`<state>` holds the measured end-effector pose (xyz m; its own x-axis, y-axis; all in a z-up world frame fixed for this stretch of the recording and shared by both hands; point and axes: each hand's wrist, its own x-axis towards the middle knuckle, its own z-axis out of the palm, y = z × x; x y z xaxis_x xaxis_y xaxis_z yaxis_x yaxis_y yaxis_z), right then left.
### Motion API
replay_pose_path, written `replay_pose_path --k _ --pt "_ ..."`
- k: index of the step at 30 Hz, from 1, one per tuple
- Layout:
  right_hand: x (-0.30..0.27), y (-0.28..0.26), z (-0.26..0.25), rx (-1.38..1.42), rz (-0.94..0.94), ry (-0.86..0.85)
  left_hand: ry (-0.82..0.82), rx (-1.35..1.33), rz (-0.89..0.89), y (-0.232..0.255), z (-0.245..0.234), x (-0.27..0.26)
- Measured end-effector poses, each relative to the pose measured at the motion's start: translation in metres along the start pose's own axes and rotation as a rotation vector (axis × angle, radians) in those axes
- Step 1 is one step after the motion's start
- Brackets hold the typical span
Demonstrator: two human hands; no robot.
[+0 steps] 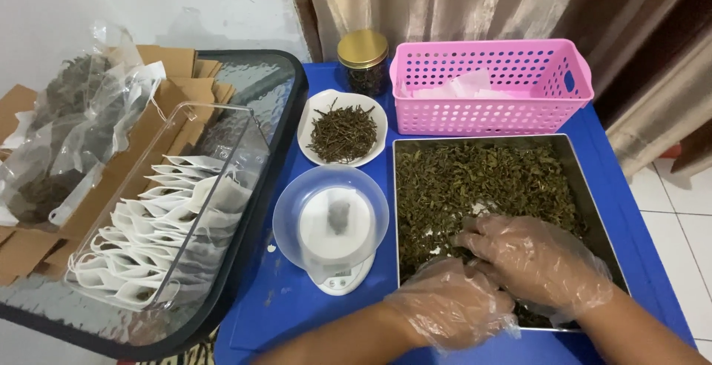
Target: Manually filling small white tea bags with dried tea leaves from a tray and organizing them.
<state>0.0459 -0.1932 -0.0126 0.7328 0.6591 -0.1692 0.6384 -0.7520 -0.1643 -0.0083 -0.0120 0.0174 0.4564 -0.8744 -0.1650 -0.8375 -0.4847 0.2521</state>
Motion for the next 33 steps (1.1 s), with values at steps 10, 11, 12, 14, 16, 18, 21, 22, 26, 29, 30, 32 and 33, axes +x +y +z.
replay_pose_path --k 10,11,12,14,16,18,21,22,26,29,30,32,33 --pt "-0.001 0.002 0.005 0.002 -0.122 0.112 -0.009 -0.07 -0.004 -0.001 0.0 0.0" --pt "0.001 -0.01 -0.011 0.003 -0.123 0.112 -0.01 -0.07 -0.004 -0.001 0.0 0.0" --pt "0.002 -0.022 -0.028 0.089 0.159 -0.097 0.038 -0.049 0.007 -0.001 0.0 -0.001" --pt "0.005 -0.048 -0.062 0.174 0.444 -0.3 0.086 -0.026 0.018 -0.003 0.007 0.002" --pt "0.008 -0.078 -0.096 1.297 0.89 -0.03 0.127 -0.044 -0.022 -0.007 0.022 0.009" --pt "0.008 -0.083 -0.111 0.957 0.913 -0.034 0.289 -0.038 -0.031 -0.008 0.042 0.012" --pt "0.012 -0.084 -0.115 0.719 0.908 0.055 0.446 -0.045 -0.084 -0.008 0.044 0.014" --pt "0.014 -0.083 -0.111 0.817 0.904 0.141 0.437 -0.056 -0.126 -0.007 0.04 0.014" --pt "0.006 -0.016 -0.024 0.371 0.079 0.49 0.898 -0.093 0.008 0.002 0.033 0.0" --pt "0.008 -0.029 -0.048 0.443 0.201 0.445 0.72 -0.148 -0.087 0.005 0.039 0.001" --pt "0.009 -0.033 -0.053 0.317 0.184 0.46 0.765 -0.101 -0.048 0.001 0.046 0.004" --pt "0.021 -0.046 -0.062 0.188 0.157 0.474 0.816 -0.049 -0.017 0.003 0.075 0.007" --pt "0.032 -0.053 -0.066 0.116 0.03 0.518 0.795 -0.055 -0.032 0.019 0.099 0.008"
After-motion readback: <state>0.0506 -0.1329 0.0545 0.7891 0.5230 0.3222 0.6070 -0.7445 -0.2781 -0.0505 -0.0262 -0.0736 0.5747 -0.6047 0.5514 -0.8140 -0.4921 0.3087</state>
